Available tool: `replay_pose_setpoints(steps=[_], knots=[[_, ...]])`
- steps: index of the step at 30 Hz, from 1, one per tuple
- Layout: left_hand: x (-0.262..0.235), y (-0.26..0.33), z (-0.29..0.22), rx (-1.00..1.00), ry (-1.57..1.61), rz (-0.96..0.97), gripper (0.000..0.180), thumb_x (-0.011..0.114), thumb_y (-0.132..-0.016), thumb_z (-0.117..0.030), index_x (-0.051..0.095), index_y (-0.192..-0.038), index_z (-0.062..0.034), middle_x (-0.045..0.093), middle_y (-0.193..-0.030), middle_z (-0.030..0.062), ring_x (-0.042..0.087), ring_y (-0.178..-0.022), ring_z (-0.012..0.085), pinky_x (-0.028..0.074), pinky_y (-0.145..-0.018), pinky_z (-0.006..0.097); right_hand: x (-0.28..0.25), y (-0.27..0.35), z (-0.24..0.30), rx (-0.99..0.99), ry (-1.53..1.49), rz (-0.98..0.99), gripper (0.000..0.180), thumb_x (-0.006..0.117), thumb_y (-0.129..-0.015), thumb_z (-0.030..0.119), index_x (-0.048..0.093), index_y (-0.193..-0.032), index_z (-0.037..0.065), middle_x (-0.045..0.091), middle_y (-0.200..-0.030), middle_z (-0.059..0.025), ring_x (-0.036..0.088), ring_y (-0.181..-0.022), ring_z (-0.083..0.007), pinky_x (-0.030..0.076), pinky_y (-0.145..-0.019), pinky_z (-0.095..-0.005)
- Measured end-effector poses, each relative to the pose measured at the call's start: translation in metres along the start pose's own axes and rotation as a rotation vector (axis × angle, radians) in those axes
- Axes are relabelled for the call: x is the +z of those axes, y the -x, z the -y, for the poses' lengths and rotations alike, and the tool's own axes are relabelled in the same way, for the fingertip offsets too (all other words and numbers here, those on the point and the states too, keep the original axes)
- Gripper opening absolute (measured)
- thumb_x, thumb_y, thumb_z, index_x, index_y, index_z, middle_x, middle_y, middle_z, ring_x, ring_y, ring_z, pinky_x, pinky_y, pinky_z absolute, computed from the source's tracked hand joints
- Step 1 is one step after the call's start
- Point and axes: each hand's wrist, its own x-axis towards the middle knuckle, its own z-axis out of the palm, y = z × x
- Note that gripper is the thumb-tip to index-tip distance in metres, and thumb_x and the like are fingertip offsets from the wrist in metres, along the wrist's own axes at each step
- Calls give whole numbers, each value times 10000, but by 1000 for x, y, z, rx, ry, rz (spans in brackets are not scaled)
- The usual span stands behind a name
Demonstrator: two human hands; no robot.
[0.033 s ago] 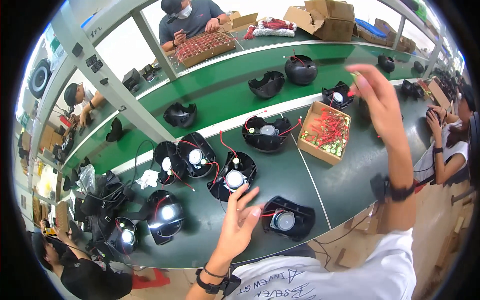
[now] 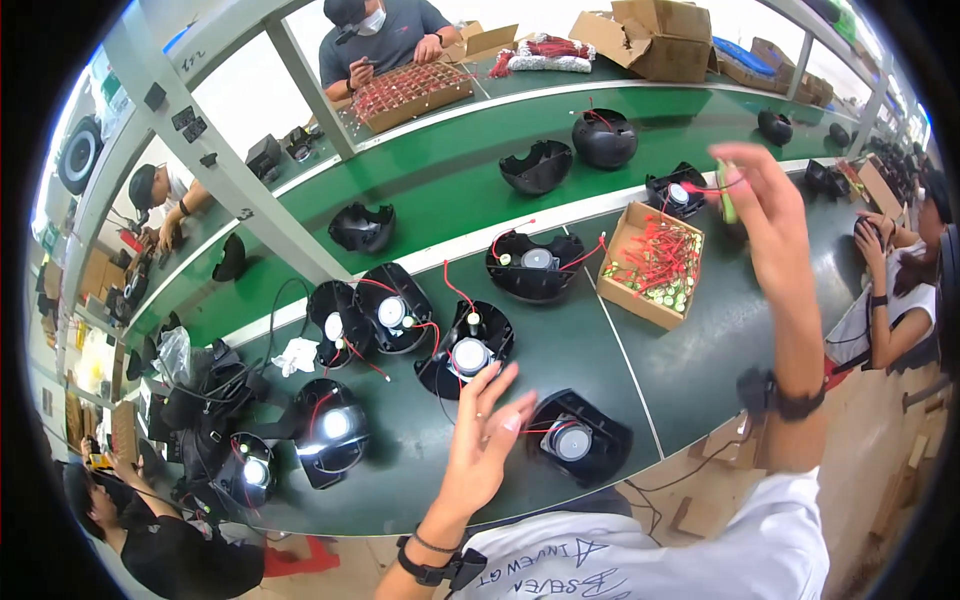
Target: Assembling small electronic components, including speakers and battery cells, into black plastic housings on a production line.
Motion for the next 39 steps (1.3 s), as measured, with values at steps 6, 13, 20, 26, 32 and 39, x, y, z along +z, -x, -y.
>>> replay_pose_setpoints(steps=[6, 13, 20, 26, 32, 39], knots=[[10, 16, 32, 192, 17, -124, 1073, 792, -947, -449, 127, -1685, -45, 231, -1728, 234, 273, -1601, 409, 223, -1302, 543, 69, 128, 13, 206, -416, -107, 270, 737, -1013, 92, 612, -1233, -4, 730, -1133, -141, 732, -1023, -213, 594, -898, -349], [27, 11, 34, 93, -468, -13, 1364, 1005, -704, -277, 84, -1673, -2, 374, -1626, 295, 464, -1482, 415, 395, -1219, 507, 120, 172, 16, 360, -691, -168, 255, 710, -962, -104, 621, -1197, -60, 756, -1130, -246, 773, -1022, -264, 635, -898, -361], [30, 3, 53, 230, -368, -60, 1084, 908, -781, -128, 240, -1625, -2, 453, -1593, 289, 527, -1445, 389, 437, -1196, 458, 135, 185, 1, 34, -297, 86, 213, 854, -840, -51, 747, -1022, -21, 807, -1068, -187, 804, -933, -259, 644, -828, -317], [30, -1, 48, 223, -418, -10, 1037, 865, -781, -100, 299, -1648, -41, 436, -1645, 210, 528, -1450, 386, 440, -1190, 434, 137, 182, -3, -106, -88, 204, 224, 870, -785, -23, 780, -988, 1, 813, -1075, -132, 788, -918, -271, 646, -799, -353], [23, -5, 49, 232, -406, 81, 1071, 819, -726, -70, 275, -1647, -18, 434, -1610, 229, 447, -1477, 411, 388, -1219, 459, 129, 174, -6, -209, -9, 296, 249, 869, -765, 13, 794, -1002, 24, 806, -1099, -101, 771, -987, -266, 630, -857, -373], [16, -7, 46, 239, -429, 141, 1102, 814, -707, -42, 235, -1645, -15, 408, -1606, 247, 439, -1462, 442, 395, -1215, 480, 128, 168, -6, -306, 140, 347, 317, 886, -750, 59, 789, -1051, 42, 773, -1179, -87, 738, -1086, -295, 605, -857, -384]])
